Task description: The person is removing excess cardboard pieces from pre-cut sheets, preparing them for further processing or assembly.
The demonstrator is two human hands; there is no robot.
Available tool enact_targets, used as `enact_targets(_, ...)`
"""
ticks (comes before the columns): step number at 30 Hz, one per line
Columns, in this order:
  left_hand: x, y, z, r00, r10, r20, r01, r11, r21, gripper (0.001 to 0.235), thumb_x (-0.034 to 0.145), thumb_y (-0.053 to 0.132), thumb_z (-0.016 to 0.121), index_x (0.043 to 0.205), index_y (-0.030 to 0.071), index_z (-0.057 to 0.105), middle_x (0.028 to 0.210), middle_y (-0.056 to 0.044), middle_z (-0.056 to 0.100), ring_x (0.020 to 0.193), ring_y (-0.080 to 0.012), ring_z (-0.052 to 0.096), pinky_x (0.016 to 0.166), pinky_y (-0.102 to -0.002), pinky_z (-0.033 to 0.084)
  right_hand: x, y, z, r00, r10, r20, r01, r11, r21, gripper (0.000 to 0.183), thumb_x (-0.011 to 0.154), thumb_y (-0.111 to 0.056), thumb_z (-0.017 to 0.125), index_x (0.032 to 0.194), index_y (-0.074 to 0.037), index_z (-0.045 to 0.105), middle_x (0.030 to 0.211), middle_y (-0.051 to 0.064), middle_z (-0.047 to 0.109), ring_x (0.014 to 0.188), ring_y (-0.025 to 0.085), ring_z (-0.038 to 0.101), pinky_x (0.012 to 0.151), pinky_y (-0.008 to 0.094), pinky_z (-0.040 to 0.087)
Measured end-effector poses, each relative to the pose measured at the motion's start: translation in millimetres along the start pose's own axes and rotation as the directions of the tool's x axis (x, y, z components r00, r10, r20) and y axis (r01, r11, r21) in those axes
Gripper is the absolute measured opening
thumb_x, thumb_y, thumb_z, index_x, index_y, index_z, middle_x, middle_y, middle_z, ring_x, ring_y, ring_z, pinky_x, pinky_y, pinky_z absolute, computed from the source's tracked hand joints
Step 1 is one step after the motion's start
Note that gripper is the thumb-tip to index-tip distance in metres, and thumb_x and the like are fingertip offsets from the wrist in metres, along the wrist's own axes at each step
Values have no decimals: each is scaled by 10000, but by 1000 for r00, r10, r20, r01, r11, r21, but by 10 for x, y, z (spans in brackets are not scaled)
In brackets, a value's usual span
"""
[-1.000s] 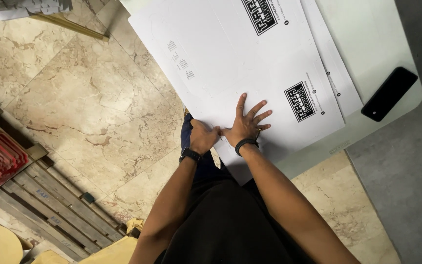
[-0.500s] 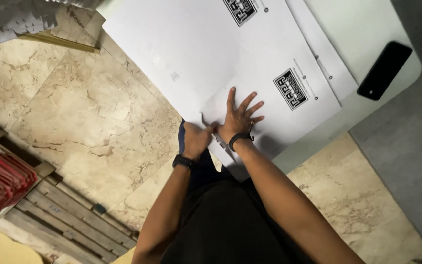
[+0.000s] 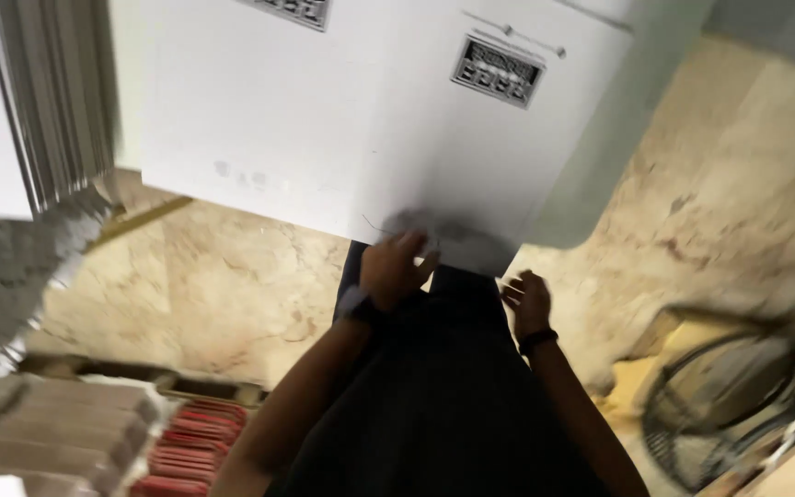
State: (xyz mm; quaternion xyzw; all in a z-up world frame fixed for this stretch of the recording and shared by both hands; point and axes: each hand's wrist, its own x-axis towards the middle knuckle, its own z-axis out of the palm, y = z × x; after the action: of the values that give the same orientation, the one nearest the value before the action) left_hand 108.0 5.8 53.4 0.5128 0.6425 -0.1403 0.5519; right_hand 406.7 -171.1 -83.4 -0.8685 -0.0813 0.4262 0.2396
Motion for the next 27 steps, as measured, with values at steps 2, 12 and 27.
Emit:
enact_targets(2, 423, 1, 251, 790, 575, -215, -514, 811, 281, 498, 872, 311, 688, 1345, 183, 601, 1162, -107, 694, 1106, -357, 679, 902, -497, 564, -220, 186, 220, 896, 299, 330, -441, 700, 563, 546, 1065, -495, 541, 1352, -31, 561, 1157, 233, 643, 1075, 421, 686, 993, 537, 564)
enact_targets(12, 642, 968, -91, 832, 488, 264, -528, 549, 647, 1364, 644, 354, 985, 1659, 426, 78, 1718, -21, -189, 1551, -372, -221, 1147, -801, -103, -460, -36, 1410, 947, 267, 180, -281, 416, 865, 475, 1082, -548, 454, 1441, -239, 491, 1405, 195, 551, 1313, 420, 559, 1140, 599, 462)
enact_targets(27, 504, 1191, -63, 919, 322, 226, -387, 635, 669, 1286, 720, 523, 861, 1650, 412, -20, 1698, 6, -260, 1523, -346, -306, 1101, -774, -216, -1040, -884, 840, 903, 389, 183, -425, 742, 519, 612, 1033, -568, 527, 1407, -92, 617, 1415, 262, 568, 1375, 421, 497, 1126, 512, 435)
